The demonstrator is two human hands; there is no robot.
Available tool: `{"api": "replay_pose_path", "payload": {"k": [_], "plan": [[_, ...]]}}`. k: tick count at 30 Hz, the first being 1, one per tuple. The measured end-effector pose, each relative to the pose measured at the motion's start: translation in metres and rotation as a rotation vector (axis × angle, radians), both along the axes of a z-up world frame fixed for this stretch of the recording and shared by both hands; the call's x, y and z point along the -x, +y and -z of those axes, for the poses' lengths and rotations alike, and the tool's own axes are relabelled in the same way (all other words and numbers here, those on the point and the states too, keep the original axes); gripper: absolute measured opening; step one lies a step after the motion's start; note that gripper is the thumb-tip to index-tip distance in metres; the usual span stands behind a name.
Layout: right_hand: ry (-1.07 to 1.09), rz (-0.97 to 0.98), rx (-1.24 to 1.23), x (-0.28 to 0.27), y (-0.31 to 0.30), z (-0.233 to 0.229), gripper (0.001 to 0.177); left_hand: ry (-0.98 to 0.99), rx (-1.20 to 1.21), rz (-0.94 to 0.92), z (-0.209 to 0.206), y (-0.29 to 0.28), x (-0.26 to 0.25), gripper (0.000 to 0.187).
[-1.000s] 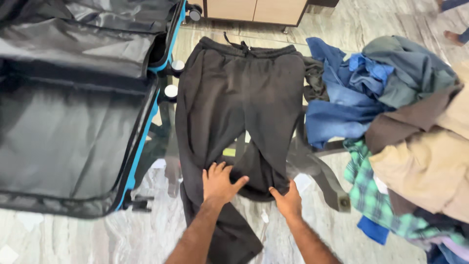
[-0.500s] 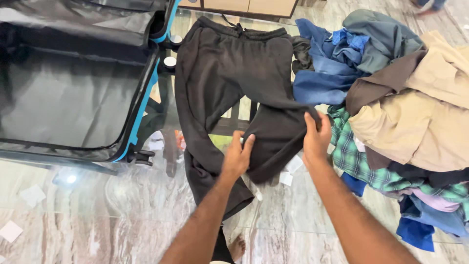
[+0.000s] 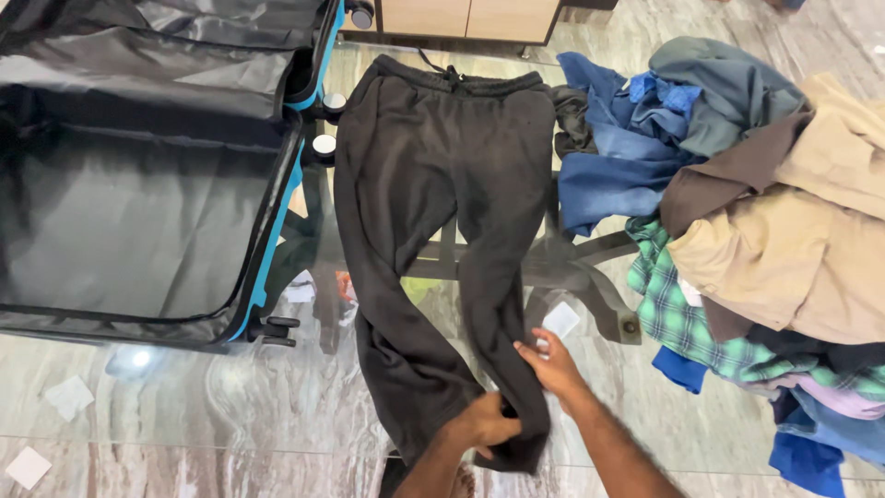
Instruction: The person takes a pair of black trousers from a pile and folds them neatly on a glass table before placing the folded garment into a suitcase.
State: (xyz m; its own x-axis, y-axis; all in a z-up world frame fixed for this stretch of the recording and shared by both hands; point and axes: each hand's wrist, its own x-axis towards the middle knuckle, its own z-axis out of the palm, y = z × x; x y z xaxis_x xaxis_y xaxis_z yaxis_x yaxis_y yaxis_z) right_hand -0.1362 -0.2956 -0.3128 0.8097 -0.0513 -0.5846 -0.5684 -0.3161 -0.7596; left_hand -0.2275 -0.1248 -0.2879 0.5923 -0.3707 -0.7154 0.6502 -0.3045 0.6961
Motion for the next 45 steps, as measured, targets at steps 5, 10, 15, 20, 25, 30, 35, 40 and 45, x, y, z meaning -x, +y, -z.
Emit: {"api": "replay_pose_path", "payload": {"k": [5, 10, 15, 20, 25, 30, 35, 40, 45], "plan": [[0.163, 0.033, -0.198, 0.016, -0.018, 0.004, 0.055, 0.042, 0.201, 0.211, 0.037, -0.019, 0.007, 0.078], [-0.397, 0.101, 0.425, 0.036, -0.065, 0.01, 0.061, -0.382, 0.208, -0.129, 0.103, -0.037, -0.004, 0.051], [-0.625, -0.156, 0.583, 0.035, -0.017, -0.04, 0.067, -0.159, 0.027, -0.757, 0.09, -0.01, -0.056, 0.051], [-0.526, -0.536, 0.853, 0.034, 0.059, -0.057, 0.072, -0.504, 0.003, -0.772, 0.09, 0.009, -0.114, 0.058], [-0.199, -0.5, 0.604, 0.029, 0.054, -0.04, 0.023, -0.662, 0.002, -0.737, 0.108, 0.023, -0.149, 0.07], [0.048, -0.629, 0.041, 0.033, 0.023, -0.039, 0.018, -0.363, -0.134, -0.475, 0.11, 0.038, -0.167, 0.058], [-0.936, -0.008, 0.987, 0.02, -0.017, -0.023, 0.088, -0.466, -0.067, -0.552, 0.098, 0.033, -0.152, 0.035], [0.036, 0.14, 0.362, 0.031, -0.061, -0.011, 0.056, 0.052, 0.203, -0.839, 0.047, 0.053, -0.144, 0.037], [0.051, 0.388, -0.294, 0.05, -0.07, -0.021, 0.051, -0.306, 0.068, -0.935, 0.041, 0.06, -0.136, 0.051]]}}
